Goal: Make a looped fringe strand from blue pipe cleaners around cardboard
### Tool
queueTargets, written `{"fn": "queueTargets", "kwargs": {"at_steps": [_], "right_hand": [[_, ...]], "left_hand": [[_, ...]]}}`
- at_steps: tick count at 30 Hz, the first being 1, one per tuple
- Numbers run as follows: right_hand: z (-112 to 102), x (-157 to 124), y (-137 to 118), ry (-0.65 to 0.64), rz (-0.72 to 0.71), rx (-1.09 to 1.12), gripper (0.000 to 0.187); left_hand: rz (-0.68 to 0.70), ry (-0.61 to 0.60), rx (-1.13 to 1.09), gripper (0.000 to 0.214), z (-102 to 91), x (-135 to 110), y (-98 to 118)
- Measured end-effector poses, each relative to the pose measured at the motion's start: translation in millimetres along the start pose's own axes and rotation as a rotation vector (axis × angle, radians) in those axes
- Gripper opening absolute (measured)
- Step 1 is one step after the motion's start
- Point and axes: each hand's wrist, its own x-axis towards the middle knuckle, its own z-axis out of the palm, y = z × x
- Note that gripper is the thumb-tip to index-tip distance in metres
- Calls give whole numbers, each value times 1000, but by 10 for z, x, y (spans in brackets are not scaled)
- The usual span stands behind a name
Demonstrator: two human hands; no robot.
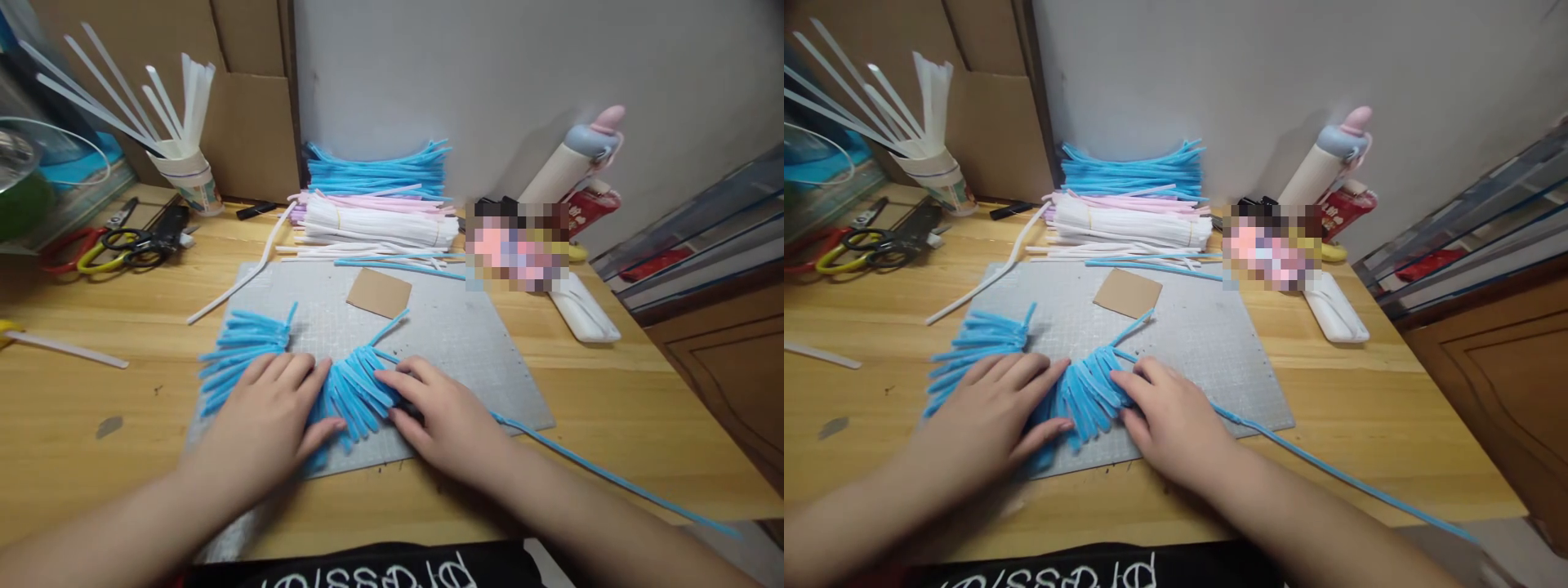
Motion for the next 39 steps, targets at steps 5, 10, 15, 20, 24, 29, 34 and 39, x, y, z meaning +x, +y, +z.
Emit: {"fn": "queueTargets", "kwargs": {"at_steps": [5, 10, 15, 20, 24, 29, 34, 39], "right_hand": [[-16, -3, -8, 44, -20, -38, 46], [42, -46, -66, 103, -147, -148, 27], [80, -18, -61, 93, -175, -172, 28], [25, 48, -3, 51, -128, -88, 28], [-15, 80, -8, 38, -98, -65, 27], [15, 193, -133, 50, -99, -171, 18], [67, 385, -184, 58, -102, -260, 12], [76, 464, -72, 72, -103, -81, 19]], "left_hand": [[39, 58, -98, 52, 21, 6, 92], [129, 148, -170, 32, 146, 15, -6], [247, 189, -200, 33, 225, 14, -34], [265, 219, -234, 30, 263, -4, -59], [266, 199, -247, 30, 250, 9, -67], [274, 174, -248, 31, 232, 21, -70], [266, 226, -227, 31, 227, -5, -60], [240, 169, -216, 24, 172, 14, -26]]}}
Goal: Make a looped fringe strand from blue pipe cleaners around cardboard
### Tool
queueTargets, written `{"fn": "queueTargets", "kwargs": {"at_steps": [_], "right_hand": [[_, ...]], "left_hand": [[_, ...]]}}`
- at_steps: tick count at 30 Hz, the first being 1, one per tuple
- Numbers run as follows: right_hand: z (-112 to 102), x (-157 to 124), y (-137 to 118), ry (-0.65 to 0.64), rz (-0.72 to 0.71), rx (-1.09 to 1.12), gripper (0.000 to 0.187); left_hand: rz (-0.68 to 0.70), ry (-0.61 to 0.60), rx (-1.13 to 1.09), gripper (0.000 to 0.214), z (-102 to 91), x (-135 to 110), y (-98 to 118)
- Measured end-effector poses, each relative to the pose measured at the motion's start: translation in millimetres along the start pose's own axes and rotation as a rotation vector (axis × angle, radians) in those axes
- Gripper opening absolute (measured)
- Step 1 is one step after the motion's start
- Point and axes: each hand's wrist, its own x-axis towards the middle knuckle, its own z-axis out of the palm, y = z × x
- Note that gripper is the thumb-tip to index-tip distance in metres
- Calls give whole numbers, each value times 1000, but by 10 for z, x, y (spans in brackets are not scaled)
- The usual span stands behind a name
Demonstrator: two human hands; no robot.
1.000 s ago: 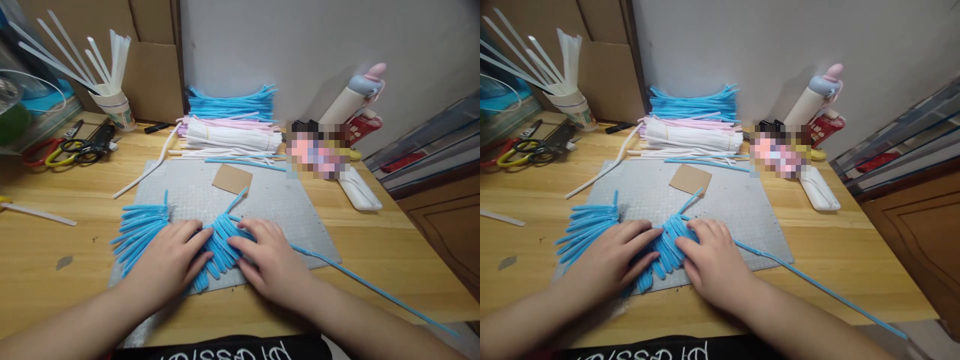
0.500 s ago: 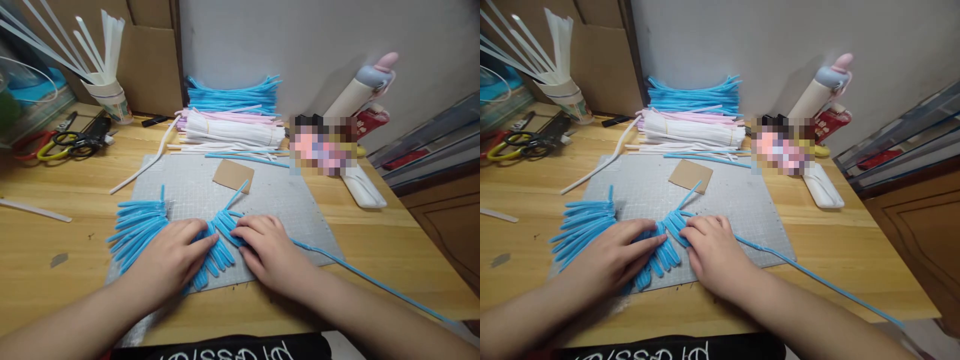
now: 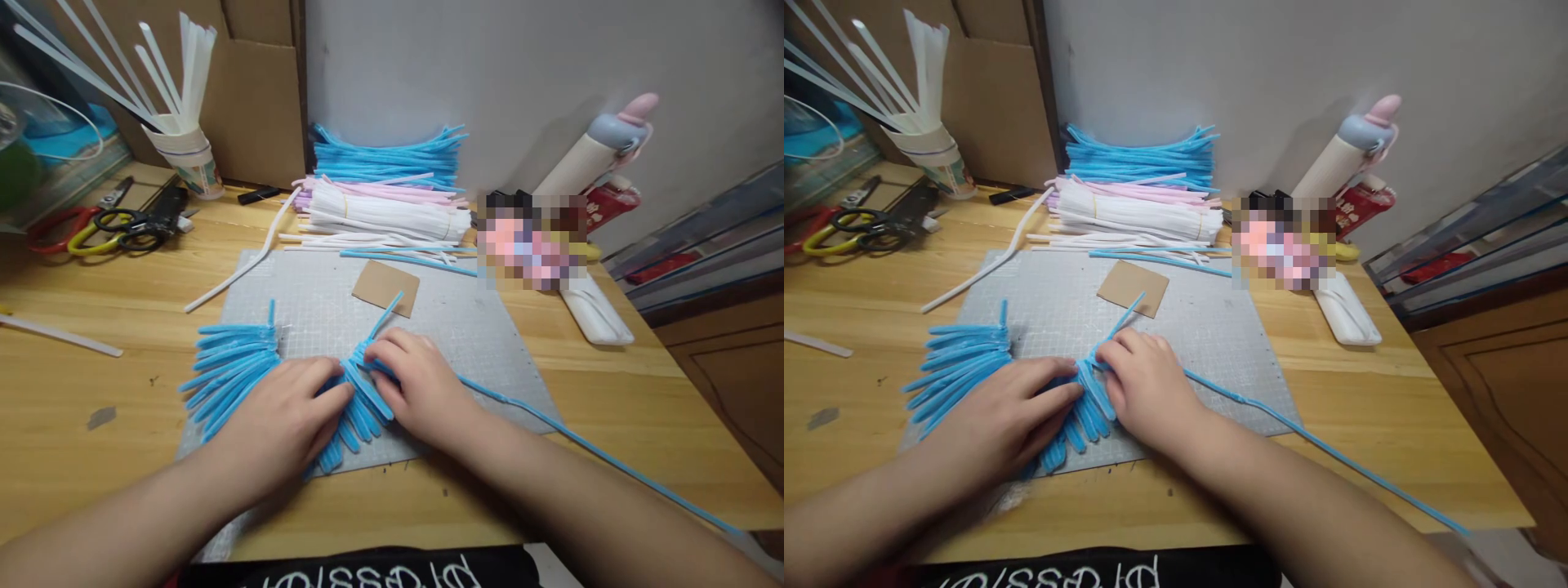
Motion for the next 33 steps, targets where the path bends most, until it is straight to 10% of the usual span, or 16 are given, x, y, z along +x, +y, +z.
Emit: {"fn": "queueTargets", "kwargs": {"at_steps": [26, 33], "right_hand": [[-1, 46, 48, 134, 126, 409, 11], [-27, -87, 18, -28, 8, 255, 13]], "left_hand": [[-13, 4, 12, 32, 34, -9, -9], [28, 27, 20, 30, 30, 3, -4]]}}
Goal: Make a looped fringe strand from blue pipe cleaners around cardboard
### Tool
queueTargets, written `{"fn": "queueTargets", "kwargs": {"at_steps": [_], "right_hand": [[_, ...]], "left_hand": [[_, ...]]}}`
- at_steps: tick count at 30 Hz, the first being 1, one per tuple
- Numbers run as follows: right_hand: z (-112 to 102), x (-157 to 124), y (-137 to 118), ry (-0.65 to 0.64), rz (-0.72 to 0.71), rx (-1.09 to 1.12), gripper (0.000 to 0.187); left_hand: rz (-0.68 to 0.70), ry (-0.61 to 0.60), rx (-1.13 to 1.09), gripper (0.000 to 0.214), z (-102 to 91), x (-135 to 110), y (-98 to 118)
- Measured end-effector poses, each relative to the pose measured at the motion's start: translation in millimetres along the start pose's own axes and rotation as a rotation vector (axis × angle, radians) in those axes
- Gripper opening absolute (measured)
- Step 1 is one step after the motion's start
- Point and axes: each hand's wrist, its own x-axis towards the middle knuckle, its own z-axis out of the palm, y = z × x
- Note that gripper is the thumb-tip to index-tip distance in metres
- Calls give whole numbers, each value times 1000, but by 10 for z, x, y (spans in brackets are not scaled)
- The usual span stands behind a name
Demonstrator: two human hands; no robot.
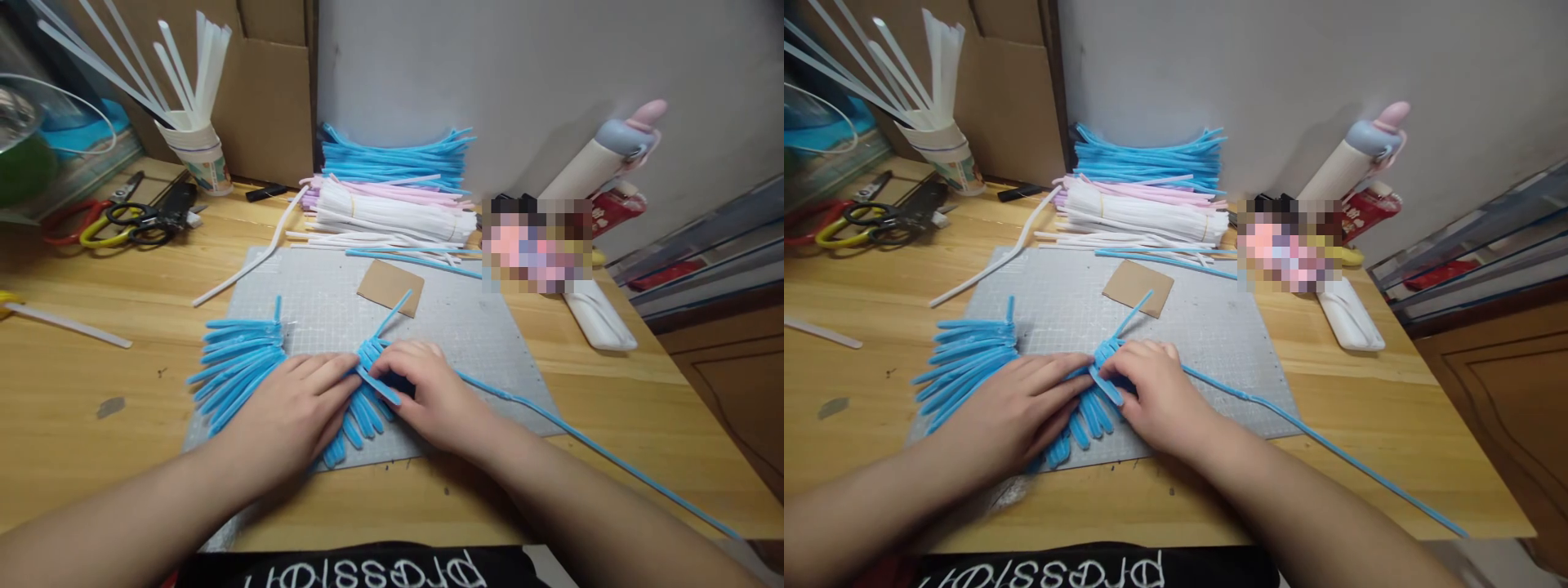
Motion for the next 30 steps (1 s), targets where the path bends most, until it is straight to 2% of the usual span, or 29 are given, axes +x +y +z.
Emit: {"fn": "queueTargets", "kwargs": {"at_steps": [5, 9, 13, 14, 17, 19, 21, 24, 26, 30], "right_hand": [[10, -6, 28, -17, -152, -178, 16], [-71, -28, -7, -100, -218, -278, 21], [-119, -101, -113, -128, -93, -215, 12], [-108, -121, -138, -109, -51, -204, 11], [-36, -168, -177, -41, 17, -228, 27], [10, -177, -165, -6, 32, -215, 17], [37, -166, -131, 35, 67, -120, 8], [50, -135, -77, 80, 132, 44, 14], [48, -126, -56, 67, 145, 85, 17], [-8, -159, -46, -25, 95, 49, 10]], "left_hand": [[7, -3, 19, 28, -11, 10, 15], [-12, -14, -3, 27, -22, 4, 32], [-42, -31, -18, 32, -6, -2, 35], [-44, -33, -12, 34, 1, -4, 33], [-30, -44, 21, 38, 15, -8, 26], [-27, -54, 42, 38, 17, -8, 21], [-26, -61, 54, 39, 13, -4, 18], [-13, -67, 76, 40, 9, 6, 17], [2, -65, 92, 39, 8, 12, 19], [29, -70, 122, 38, 11, 16, 27]]}}
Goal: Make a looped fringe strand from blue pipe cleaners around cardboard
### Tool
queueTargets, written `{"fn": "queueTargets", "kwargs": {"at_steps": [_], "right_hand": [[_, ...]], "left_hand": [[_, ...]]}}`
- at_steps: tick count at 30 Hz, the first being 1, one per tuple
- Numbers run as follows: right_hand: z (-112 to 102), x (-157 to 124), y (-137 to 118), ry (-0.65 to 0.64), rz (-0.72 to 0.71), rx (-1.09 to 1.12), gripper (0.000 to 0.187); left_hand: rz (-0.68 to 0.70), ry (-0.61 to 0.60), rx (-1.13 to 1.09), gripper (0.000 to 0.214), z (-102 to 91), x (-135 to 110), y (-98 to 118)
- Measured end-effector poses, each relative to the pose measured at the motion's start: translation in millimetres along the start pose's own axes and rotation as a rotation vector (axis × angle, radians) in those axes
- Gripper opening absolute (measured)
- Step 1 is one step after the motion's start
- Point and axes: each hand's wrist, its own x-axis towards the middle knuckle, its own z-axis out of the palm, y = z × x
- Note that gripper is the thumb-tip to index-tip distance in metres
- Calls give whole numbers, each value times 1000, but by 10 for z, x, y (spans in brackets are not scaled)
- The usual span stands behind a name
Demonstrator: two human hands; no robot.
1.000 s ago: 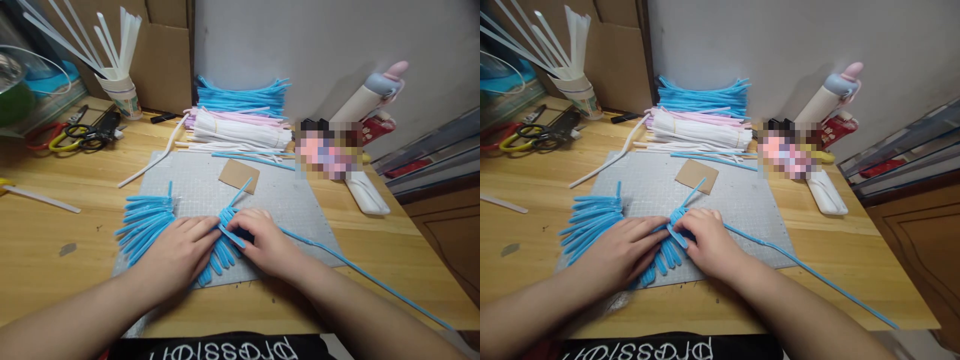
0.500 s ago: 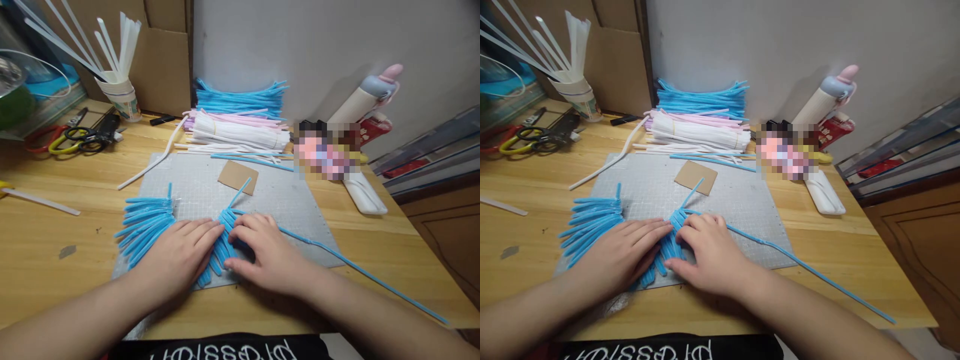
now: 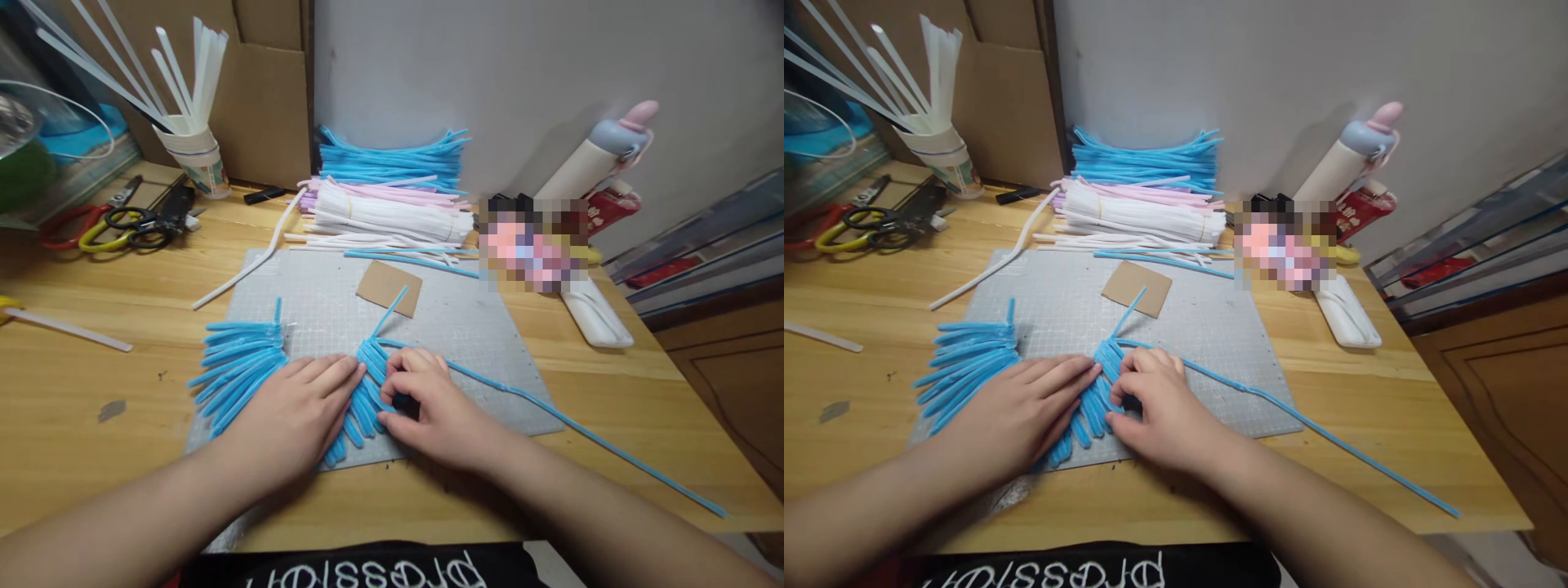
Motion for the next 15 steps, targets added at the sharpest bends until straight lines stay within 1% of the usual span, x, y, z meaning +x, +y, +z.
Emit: {"fn": "queueTargets", "kwargs": {"at_steps": [4, 6, 10, 15], "right_hand": [[-110, -48, 29, -100, -46, -19, 12], [-144, -54, 58, -128, -54, -17, 13], [-142, -38, 117, -129, -46, -11, 10], [-116, -42, 145, -87, -46, -8, 10]], "left_hand": [[7, -15, 26, 38, 1, 3, 5], [3, -20, 32, 38, -1, 5, 5], [-3, -31, 39, 39, -11, 12, 9], [12, -34, 67, 38, -23, 16, 16]]}}
